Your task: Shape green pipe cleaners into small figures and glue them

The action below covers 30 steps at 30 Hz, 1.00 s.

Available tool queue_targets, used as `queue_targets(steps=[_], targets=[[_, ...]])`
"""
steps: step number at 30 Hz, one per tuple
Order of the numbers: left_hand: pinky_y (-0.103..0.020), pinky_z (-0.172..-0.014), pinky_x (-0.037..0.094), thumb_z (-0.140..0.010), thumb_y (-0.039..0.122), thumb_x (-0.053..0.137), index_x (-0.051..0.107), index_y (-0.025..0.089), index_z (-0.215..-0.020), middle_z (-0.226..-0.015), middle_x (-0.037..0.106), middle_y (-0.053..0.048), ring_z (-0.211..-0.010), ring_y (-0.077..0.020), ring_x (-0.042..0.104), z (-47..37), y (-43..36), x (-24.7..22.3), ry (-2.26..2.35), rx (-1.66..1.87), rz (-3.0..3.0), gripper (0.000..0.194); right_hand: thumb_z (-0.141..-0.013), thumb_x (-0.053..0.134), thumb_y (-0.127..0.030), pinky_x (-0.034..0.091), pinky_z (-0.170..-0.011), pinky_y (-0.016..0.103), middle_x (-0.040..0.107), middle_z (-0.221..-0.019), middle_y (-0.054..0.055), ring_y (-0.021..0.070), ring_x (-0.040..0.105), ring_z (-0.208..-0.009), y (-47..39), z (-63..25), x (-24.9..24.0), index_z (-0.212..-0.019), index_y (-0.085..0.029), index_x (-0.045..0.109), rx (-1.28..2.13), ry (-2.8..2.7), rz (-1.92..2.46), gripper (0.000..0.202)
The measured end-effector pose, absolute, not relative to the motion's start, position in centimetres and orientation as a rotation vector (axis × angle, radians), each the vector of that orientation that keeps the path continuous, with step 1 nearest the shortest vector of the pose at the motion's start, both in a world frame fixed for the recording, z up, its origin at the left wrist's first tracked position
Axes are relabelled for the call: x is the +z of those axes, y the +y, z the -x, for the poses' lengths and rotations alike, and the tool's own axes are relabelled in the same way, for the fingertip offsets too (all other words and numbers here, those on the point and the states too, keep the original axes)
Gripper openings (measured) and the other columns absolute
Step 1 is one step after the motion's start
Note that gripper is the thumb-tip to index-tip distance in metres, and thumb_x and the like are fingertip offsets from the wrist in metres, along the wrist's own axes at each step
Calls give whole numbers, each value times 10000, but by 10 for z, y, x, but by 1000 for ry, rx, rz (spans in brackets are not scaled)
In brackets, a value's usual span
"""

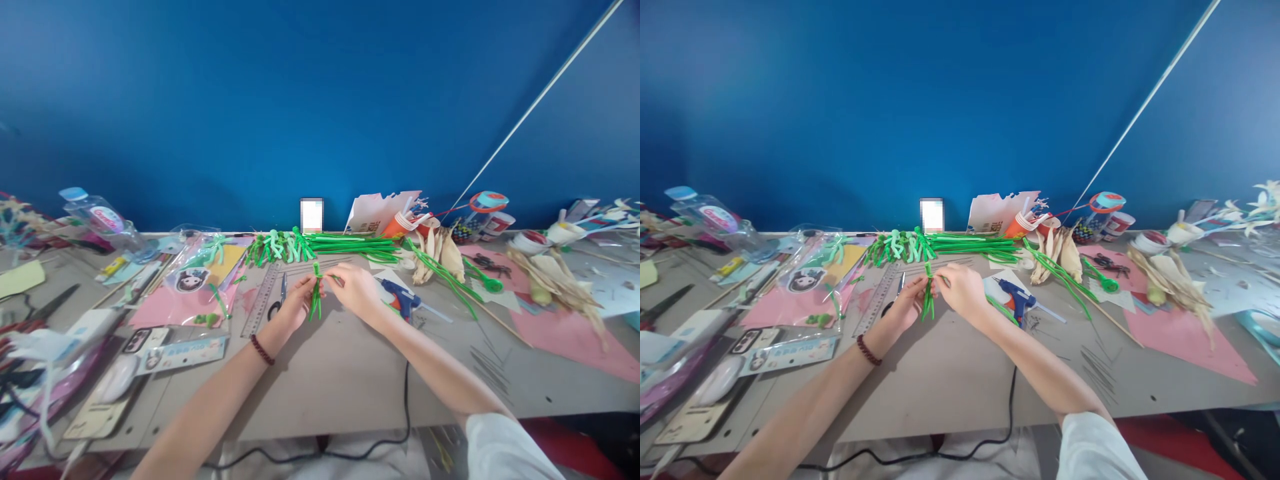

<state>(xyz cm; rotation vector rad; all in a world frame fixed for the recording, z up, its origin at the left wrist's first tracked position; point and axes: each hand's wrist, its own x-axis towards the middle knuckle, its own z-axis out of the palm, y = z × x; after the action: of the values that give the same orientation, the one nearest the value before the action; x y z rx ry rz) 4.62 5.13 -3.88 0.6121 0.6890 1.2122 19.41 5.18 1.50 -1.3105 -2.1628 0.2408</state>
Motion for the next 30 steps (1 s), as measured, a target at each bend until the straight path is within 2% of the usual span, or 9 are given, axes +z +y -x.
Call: queue_targets(steps=[4,8,17,24,30], targets=[[-238,-579,466,-646,266,735,587,134,-675,-620,580,-1,-551,-96,538,-46,50,-37,666,1205,-658,200,-896,460,-242,311,-600,266,634,-721,42,178,524,-789,41,-190,18,-793,-231,685,-45,-2258,1342,248],[-249,-568,443,-694,353,696,573,139,-648,-578,535,8,-530,-93,498,-48,48,-35,655,1227,-676,251,-911,438,-232,269,-578,285,614,-678,46,179,481,-753,39,-189,18,-728,-213,664,-163,-2295,1338,291],[-223,-536,394,-731,331,668,492,163,-634,-575,479,34,-509,-74,446,-42,53,-31,641,1217,-779,261,-918,416,-234,290,-630,288,645,-749,50,181,498,-774,43,-188,15,-787,-201,656,-191,-2313,1299,276],[-234,-537,406,-774,355,613,523,159,-699,-574,477,27,-504,-85,454,-37,58,-39,640,1143,-889,228,-899,414,-227,289,-627,282,631,-751,49,179,493,-788,50,-191,10,-782,-188,607,-135,-2360,1268,229],[-219,-495,356,-766,372,626,503,158,-674,-534,412,50,-462,-71,387,-36,58,-42,679,1143,-957,263,-877,437,-219,277,-618,273,638,-778,43,173,517,-784,54,-193,9,-785,-187,583,-90,-2414,1263,176]])
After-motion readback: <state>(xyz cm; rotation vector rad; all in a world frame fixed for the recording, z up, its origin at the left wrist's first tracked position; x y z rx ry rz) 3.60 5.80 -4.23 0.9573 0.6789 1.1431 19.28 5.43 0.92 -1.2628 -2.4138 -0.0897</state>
